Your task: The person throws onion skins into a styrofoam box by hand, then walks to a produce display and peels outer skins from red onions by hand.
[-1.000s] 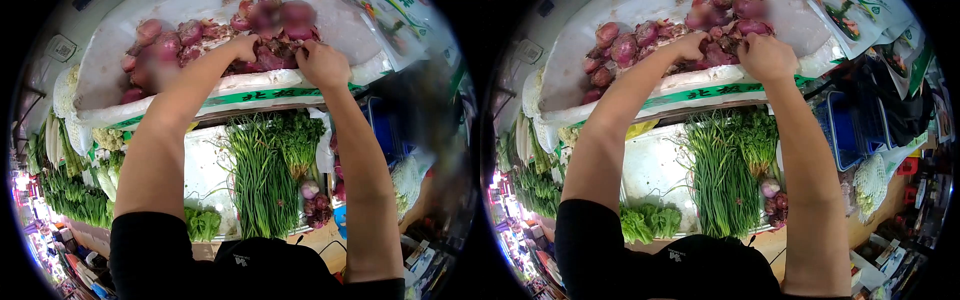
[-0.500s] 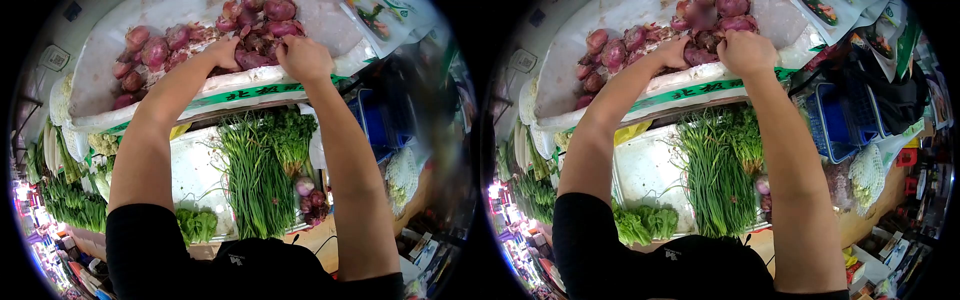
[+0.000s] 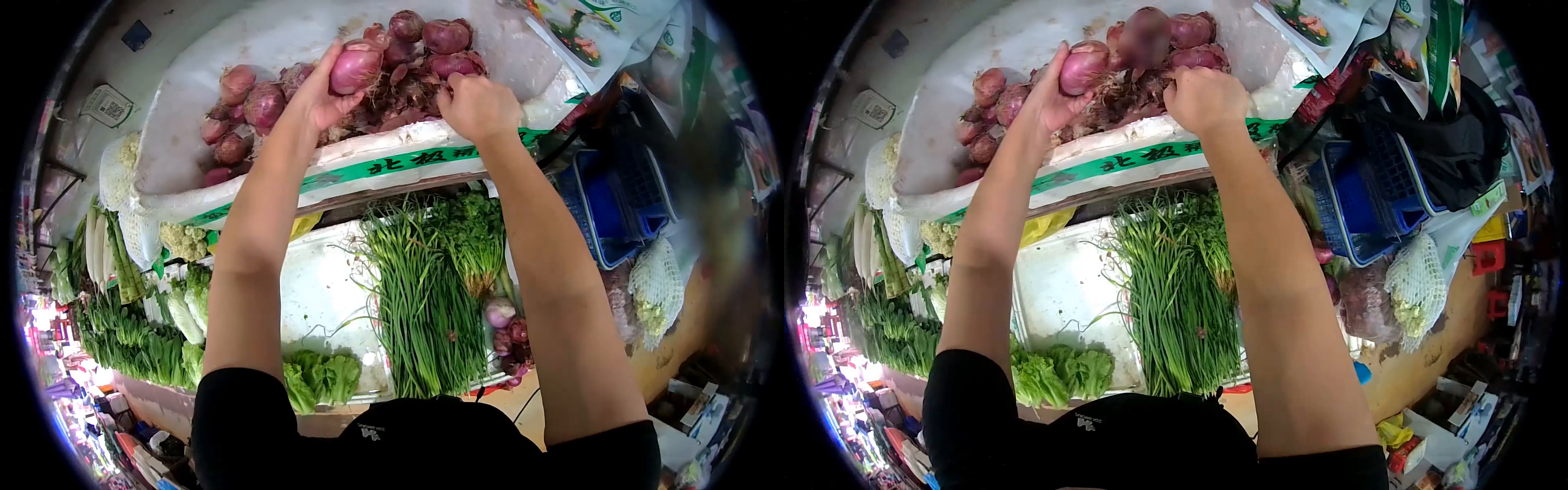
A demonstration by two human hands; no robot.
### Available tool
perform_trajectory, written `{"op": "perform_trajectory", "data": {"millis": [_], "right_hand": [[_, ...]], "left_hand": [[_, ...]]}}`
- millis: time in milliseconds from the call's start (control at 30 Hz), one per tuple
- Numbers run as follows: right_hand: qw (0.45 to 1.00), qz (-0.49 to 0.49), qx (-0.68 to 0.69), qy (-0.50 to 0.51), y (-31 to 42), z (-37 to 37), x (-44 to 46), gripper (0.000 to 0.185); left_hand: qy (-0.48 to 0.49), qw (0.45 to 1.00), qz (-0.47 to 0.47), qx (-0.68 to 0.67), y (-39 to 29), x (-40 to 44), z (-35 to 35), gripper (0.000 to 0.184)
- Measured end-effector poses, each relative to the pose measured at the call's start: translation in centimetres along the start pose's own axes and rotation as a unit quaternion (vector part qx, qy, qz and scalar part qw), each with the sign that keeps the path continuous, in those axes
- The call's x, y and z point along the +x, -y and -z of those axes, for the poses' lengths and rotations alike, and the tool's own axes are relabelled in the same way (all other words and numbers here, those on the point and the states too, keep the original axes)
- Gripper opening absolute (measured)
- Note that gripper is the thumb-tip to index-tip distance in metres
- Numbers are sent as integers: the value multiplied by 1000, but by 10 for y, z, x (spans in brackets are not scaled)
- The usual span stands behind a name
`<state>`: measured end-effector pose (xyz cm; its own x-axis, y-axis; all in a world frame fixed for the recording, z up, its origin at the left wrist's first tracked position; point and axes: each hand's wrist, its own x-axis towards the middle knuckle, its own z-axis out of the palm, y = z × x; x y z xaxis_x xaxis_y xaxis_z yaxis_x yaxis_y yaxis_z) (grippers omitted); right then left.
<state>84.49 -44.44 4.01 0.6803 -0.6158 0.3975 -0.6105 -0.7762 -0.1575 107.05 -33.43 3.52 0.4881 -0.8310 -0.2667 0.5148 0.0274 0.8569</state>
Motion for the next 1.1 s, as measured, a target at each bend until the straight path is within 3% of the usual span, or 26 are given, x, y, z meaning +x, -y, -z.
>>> {"op": "perform_trajectory", "data": {"millis": [167,267,433,533,733,833,967,1000,1067,1100], "right_hand": [[1000,-7,-10,-9,1,1,-2,28],[1000,-4,-13,-11,1,-2,-1,28],[999,7,-6,-31,0,-3,-3,29],[1000,7,-7,-25,-1,-3,-2,30],[1000,-1,-19,0,-1,-2,-1,31],[999,-12,-32,19,1,0,0,31],[999,-14,-38,22,7,6,-1,32],[999,-12,-42,26,8,6,-2,32],[998,-7,-52,33,7,6,-1,33],[998,-3,-67,23,6,4,0,32]], "left_hand": [[59,987,84,-124,7,-6,21,68],[9,983,39,-177,11,-10,23,69],[112,969,34,-218,5,-8,37,72],[10,983,25,-180,-1,-20,22,81],[101,979,-10,-176,1,-14,38,79],[60,981,-48,-180,5,-8,33,76],[166,953,-7,-253,2,-11,40,83],[74,971,-40,-223,5,-13,33,84],[65,971,-47,-227,4,-14,30,82],[-1,968,-54,-243,5,-15,24,78]]}}
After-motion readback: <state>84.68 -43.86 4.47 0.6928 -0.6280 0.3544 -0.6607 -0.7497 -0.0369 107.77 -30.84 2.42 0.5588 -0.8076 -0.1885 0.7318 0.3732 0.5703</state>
